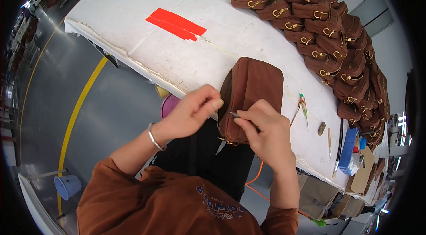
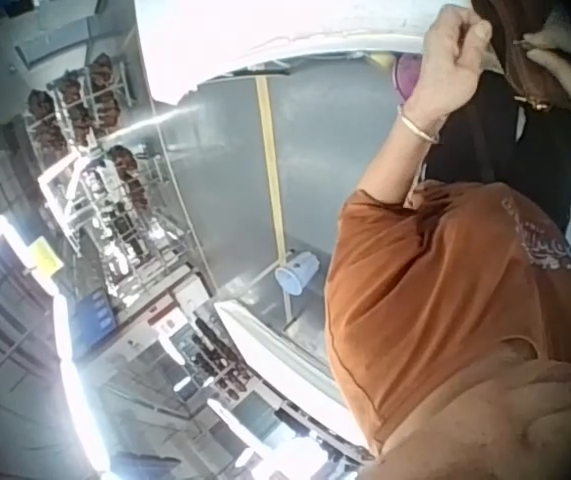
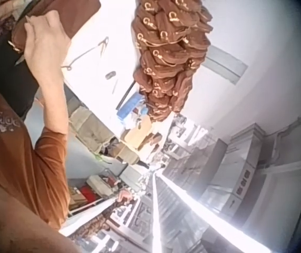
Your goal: Inspecting finished leather bags, trimming threads, and marking a production log.
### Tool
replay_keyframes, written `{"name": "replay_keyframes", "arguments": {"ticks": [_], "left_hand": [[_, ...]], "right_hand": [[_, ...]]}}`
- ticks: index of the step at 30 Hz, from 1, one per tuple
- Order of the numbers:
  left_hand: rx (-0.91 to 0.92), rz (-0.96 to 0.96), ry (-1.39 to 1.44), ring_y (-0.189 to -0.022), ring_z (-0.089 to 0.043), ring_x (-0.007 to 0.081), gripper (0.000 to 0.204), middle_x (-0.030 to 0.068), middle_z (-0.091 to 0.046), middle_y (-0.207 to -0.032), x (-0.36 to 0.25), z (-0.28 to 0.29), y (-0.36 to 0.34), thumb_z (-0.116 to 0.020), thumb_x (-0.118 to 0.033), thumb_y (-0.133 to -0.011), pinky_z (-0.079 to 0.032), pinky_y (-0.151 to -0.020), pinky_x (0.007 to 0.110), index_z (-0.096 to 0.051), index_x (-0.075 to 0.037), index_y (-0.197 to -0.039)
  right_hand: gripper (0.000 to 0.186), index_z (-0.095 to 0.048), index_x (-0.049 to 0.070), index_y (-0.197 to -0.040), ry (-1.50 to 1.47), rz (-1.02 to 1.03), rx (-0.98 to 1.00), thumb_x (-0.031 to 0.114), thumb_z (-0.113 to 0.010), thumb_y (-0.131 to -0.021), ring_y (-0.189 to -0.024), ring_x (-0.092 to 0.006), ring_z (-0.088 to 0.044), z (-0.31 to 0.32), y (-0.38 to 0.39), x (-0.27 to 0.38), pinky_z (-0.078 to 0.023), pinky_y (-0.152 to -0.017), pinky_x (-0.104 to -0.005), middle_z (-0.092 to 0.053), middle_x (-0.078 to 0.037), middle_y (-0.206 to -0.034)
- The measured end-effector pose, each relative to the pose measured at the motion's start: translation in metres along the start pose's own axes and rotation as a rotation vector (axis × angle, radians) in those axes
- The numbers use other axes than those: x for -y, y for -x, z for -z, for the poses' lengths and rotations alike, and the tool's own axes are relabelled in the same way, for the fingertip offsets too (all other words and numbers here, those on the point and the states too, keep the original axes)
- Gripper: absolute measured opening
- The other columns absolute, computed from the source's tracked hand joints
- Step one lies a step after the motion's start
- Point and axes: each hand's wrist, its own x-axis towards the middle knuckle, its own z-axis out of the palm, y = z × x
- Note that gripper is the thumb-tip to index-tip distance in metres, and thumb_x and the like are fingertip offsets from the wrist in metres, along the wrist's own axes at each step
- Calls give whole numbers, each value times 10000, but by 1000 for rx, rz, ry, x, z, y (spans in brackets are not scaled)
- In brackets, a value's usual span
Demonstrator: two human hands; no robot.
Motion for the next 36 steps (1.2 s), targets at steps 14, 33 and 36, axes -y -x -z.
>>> {"name": "replay_keyframes", "arguments": {"ticks": [14, 33, 36], "left_hand": [[-153, 75, 43, -843, -582, 86, 248, 61, -645, -1012, -16, -12, 18, -555, -137, -988, -504, -660, 237, -608, -10, -1195], [-35, 304, 535, -740, -478, 14, 183, -64, -571, -833, -3, -32, -22, -587, -276, -988, -409, -667, 194, -577, -102, -932], [-62, 294, 586, -715, -453, 4, 178, -69, -553, -813, -7, -36, -25, -579, -270, -992, -386, -638, 192, -561, -104, -932]], "right_hand": [[249, -654, 2, -1004, -512, -344, -253, 62, -768, -791, -703, -79, -516, -5, 23, -22, -420, -636, -221, -553, -7, -791], [303, -507, 75, -991, -181, 116, 430, 41, -690, -752, -762, -269, -646, -12, 38, 58, -485, -568, -397, -564, -89, -883], [235, -554, 78, -884, -241, 107, 276, 110, -754, -765, -639, -261, -626, -30, 49, 44, -459, -502, -359, -577, -77, -754]]}}
